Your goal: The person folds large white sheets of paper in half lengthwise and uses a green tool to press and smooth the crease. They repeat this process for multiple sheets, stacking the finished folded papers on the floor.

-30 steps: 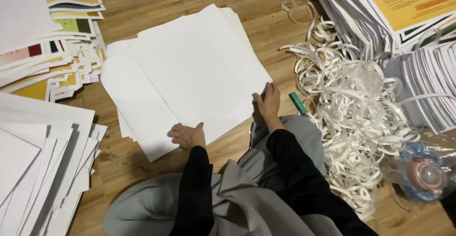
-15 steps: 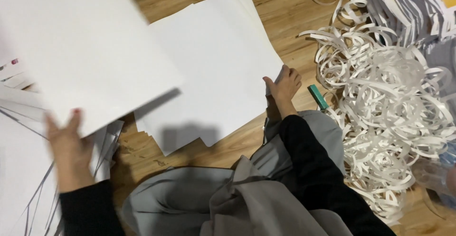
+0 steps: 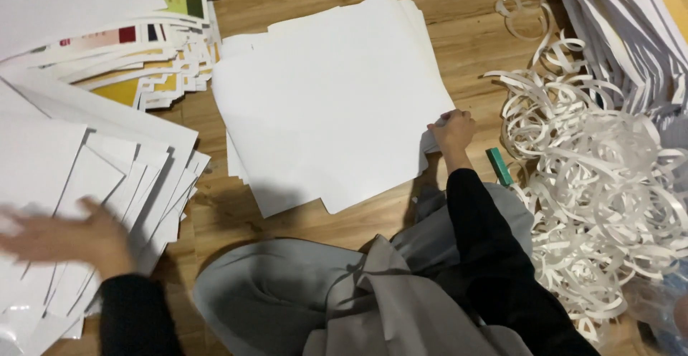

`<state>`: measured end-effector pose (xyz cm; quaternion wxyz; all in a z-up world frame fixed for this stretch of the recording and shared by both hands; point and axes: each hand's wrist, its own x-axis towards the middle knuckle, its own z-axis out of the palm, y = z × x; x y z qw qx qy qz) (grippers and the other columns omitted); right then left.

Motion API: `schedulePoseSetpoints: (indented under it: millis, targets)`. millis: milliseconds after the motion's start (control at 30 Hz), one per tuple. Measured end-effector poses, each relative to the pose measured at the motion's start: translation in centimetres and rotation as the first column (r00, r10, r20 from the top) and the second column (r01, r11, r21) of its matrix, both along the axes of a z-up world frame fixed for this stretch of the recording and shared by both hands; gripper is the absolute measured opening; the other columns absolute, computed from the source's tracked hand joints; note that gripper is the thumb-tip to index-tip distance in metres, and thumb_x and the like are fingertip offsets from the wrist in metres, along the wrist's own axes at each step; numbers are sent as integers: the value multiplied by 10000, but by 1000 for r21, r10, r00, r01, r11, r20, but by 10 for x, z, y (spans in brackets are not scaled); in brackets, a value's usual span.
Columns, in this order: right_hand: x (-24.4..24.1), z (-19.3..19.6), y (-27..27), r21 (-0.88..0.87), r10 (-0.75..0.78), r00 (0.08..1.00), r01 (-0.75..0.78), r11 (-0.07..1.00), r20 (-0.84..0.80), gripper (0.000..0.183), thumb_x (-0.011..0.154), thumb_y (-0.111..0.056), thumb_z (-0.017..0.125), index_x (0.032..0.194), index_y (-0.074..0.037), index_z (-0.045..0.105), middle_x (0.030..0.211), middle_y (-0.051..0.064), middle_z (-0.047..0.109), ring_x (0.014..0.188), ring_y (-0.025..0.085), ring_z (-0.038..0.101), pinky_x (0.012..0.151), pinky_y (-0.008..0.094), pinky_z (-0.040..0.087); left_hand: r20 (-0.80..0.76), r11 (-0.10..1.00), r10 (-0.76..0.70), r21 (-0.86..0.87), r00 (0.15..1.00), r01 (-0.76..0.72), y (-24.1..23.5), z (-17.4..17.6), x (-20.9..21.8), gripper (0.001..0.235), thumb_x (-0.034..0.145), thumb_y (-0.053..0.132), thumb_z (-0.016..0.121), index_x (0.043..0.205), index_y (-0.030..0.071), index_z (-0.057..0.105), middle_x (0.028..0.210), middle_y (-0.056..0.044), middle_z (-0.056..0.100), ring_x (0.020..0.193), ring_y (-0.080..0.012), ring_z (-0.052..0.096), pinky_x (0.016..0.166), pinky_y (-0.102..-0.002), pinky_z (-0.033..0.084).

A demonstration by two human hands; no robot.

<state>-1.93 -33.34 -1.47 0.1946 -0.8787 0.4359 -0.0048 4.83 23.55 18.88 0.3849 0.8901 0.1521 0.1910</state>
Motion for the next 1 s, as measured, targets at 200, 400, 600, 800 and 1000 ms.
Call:
schedulePoseSetpoints:
  millis: [200, 400, 600, 800, 1000]
  targets:
    - [-3, 40, 54, 102, -132, 989, 139, 985, -68, 721, 698, -489, 753, 1144, -12, 447, 1163, 169, 386, 1105, 318, 372, 896, 411, 364, 115, 749, -488, 565, 865, 347, -182, -158, -45, 819, 485, 419, 810, 1213, 142, 557, 1373, -168, 377, 1241, -393, 325, 1004, -575, 112]
    - [-24, -40, 78, 107, -247, 968, 249, 963, -34, 340, 794, -394, 637, 996, -138, 545, 972, 39, 442, 925, 238, 494, 765, 365, 382, -720, 406, -555, 202, 416, 891, -263, -180, -85, 720, 875, 528, 348, 1426, 256, -27, 1470, -135, -140, 1328, -400, -148, 1006, -631, -92]
    - [-16, -21, 110, 278, -151, 987, 128, 952, 62, 378, 739, -367, 680, 974, -98, 556, 869, 82, 542, 850, 251, 561, 673, 363, 464, -723, 353, -590, 168, 359, 920, -246, -169, -84, 678, 890, 547, 278, 1430, 265, -19, 1483, -91, -139, 1346, -348, -138, 1048, -547, -106]
    - [-38, -4, 124, -171, 26, 997, -39, 984, -75, 556, 714, -391, 724, 974, 30, 472, 899, 165, 484, 904, 320, 510, 737, 395, 444, -747, 337, -567, 173, 346, 925, -238, -161, -93, 715, 867, 581, 305, 1429, 267, -6, 1485, -81, -125, 1348, -339, -134, 1054, -548, -104]
    - [-42, -4, 84, 475, -139, 985, 75, 877, 101, 714, 715, -331, 765, 1153, 132, 443, 1101, 332, 509, 1063, 456, 502, 852, 553, 412, -717, 340, -602, 168, 351, 925, -231, -160, -92, 691, 876, 562, 330, 1430, 264, 45, 1493, -72, -65, 1356, -333, -82, 1070, -543, -57]
